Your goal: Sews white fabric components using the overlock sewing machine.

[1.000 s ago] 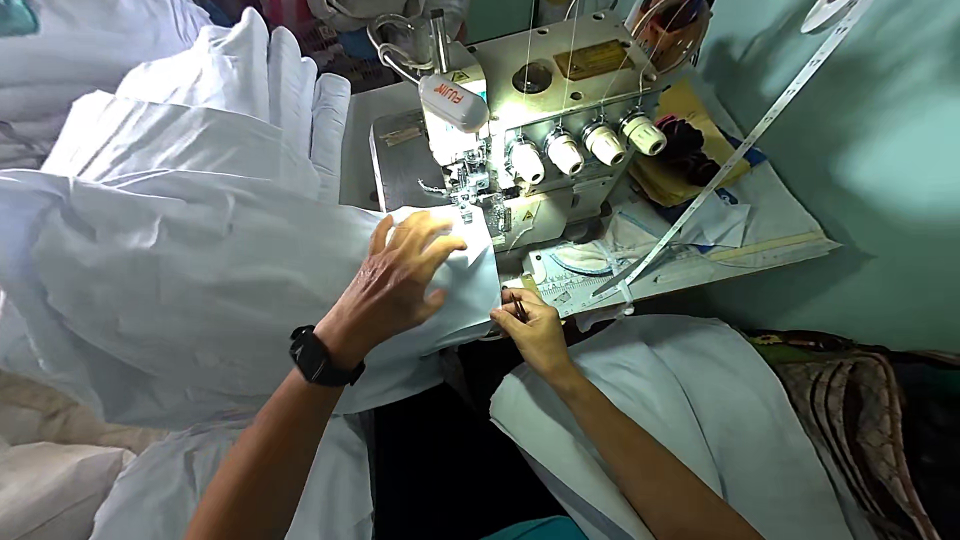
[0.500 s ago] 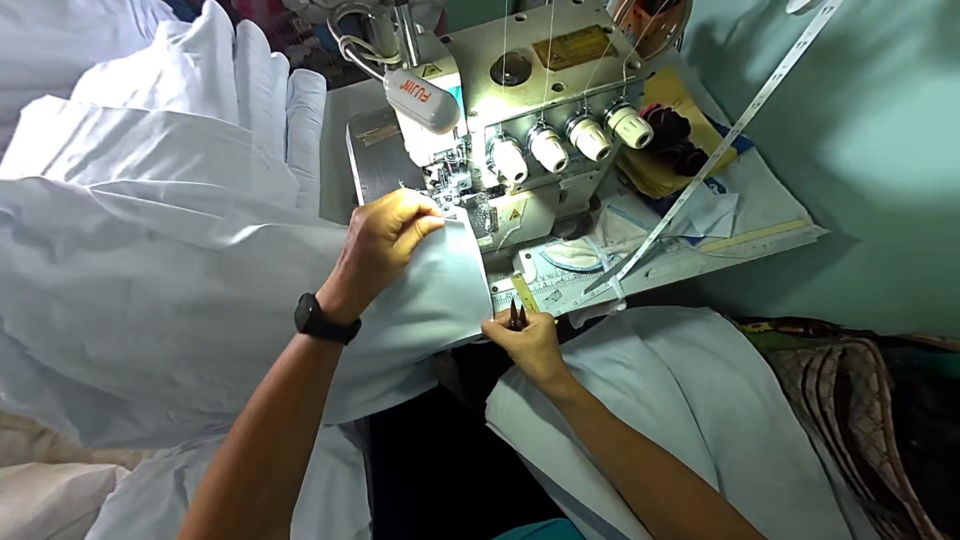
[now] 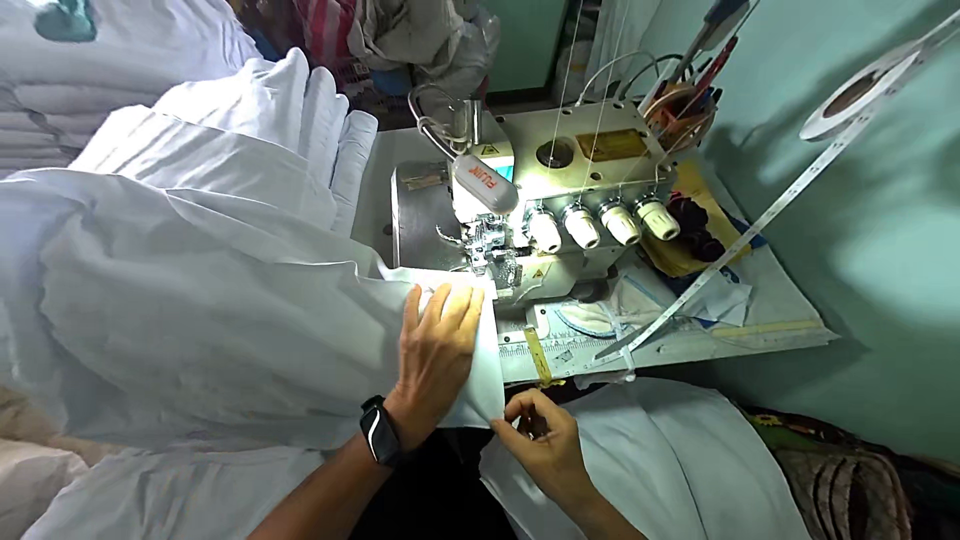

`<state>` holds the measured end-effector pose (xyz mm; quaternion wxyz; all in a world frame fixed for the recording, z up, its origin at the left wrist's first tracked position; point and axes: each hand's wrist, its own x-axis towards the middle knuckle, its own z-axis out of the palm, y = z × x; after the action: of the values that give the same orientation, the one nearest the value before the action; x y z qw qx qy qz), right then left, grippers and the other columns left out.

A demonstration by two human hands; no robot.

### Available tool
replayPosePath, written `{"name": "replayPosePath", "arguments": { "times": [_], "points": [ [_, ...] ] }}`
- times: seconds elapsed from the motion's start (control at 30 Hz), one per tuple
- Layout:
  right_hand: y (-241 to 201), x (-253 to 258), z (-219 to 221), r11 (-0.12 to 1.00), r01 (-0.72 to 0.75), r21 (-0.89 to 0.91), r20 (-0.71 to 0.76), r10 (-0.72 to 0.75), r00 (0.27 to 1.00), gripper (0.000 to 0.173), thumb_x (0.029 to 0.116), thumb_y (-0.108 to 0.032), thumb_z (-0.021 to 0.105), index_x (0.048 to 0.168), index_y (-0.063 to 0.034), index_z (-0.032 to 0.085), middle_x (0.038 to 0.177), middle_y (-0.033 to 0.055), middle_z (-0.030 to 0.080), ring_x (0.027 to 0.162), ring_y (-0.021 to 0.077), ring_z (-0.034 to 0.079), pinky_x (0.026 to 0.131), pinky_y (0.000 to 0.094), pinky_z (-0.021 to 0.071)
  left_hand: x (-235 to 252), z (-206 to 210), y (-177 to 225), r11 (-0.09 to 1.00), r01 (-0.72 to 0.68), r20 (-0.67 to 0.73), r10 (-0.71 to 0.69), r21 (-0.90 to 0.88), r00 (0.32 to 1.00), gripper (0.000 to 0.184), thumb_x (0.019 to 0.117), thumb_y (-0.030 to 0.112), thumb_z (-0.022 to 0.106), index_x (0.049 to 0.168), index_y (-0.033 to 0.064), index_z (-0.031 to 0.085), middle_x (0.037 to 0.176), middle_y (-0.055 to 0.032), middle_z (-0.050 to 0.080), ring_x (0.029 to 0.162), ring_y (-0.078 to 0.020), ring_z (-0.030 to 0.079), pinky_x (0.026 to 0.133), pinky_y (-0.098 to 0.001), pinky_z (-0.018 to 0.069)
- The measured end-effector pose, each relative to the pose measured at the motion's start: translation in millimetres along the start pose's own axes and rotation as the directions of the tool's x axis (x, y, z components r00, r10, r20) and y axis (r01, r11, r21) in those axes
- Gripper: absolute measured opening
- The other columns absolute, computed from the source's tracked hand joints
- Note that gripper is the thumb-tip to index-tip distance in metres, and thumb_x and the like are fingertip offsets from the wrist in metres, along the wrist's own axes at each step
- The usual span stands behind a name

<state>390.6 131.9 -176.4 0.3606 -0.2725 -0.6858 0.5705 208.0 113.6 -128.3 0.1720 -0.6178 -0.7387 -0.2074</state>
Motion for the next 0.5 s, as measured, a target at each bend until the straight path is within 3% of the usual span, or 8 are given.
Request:
{"name": "replayPosePath", "arguments": {
  "times": [0.1,0.23,0.27,0.37,0.47,0.5],
  "points": [
    [-0.8,14.8,1.0,0.998,0.058,-0.026,-0.035,-0.059,0.998,0.010,0.0788,-0.002,0.071,0.084,-0.0007,0.063,0.070,-0.0039,0.061,0.058,-0.0088,0.049,0.054,0.0058,0.0395,4.3,6.9,-8.5,0.988,0.076,0.041,-0.071,-0.134,0.997,0.031,0.0996,0.006,0.050,0.121,0.0027,0.072,0.133,-0.0142,0.068,0.128,-0.0370,0.062,0.106,-0.0666,0.0413],
    [-7.6,41.1,8.7,0.995,0.084,-0.050,-0.065,-0.087,0.994,0.008,0.0783,0.000,0.070,0.083,0.0005,0.064,0.070,-0.0037,0.061,0.055,-0.0092,0.047,0.051,0.0059,0.0384,33.2,-1.3,-35.7,0.951,0.126,0.206,-0.069,-0.283,0.976,0.032,0.1024,0.008,0.046,0.122,-0.0050,0.068,0.137,-0.0190,0.065,0.134,-0.0372,0.057,0.111,-0.0642,0.0379],
    [-8.8,48.8,11.6,0.994,0.092,-0.050,-0.079,-0.096,0.992,0.007,0.0782,0.000,0.070,0.082,0.0006,0.064,0.070,-0.0035,0.061,0.055,-0.0090,0.046,0.050,0.0065,0.0373,40.6,-1.3,-43.5,0.947,0.113,0.223,-0.045,-0.301,0.974,0.032,0.1019,0.008,0.046,0.121,-0.0056,0.067,0.135,-0.0205,0.065,0.132,-0.0381,0.058,0.110,-0.0635,0.0389],
    [-10.7,71.4,18.7,0.992,0.126,-0.026,-0.123,-0.128,0.984,0.004,0.0790,0.002,0.069,0.081,0.0009,0.067,0.072,-0.0037,0.065,0.057,-0.0093,0.049,0.051,0.0069,0.0392,64.0,3.1,-62.4,0.934,0.067,0.215,0.011,-0.350,0.977,0.021,0.0990,0.006,0.050,0.108,-0.0047,0.066,0.114,-0.0230,0.067,0.110,-0.0394,0.066,0.099,-0.0619,0.0441],
    [-9.6,95.7,21.4,0.975,0.219,-0.041,-0.145,-0.223,0.964,0.008,0.0820,0.001,0.068,0.087,0.0057,0.073,0.077,0.0016,0.070,0.064,-0.0070,0.057,0.058,0.0085,0.0467,87.8,8.4,-75.1,0.914,0.145,0.279,-0.036,-0.379,0.960,0.029,0.1021,0.010,0.052,0.124,-0.0059,0.064,0.127,-0.0238,0.067,0.126,-0.0382,0.061,0.114,-0.0618,0.0341],
    [-9.0,103.7,21.4,0.963,0.255,-0.087,-0.143,-0.265,0.954,0.010,0.0839,0.001,0.068,0.089,0.0067,0.075,0.078,0.0037,0.072,0.066,-0.0057,0.060,0.061,0.0092,0.0495,94.7,10.5,-78.9,0.907,0.163,0.279,-0.053,-0.387,0.959,0.030,0.1017,0.011,0.054,0.125,-0.0059,0.064,0.126,-0.0236,0.067,0.125,-0.0378,0.062,0.115,-0.0610,0.0332]
  ]
}}
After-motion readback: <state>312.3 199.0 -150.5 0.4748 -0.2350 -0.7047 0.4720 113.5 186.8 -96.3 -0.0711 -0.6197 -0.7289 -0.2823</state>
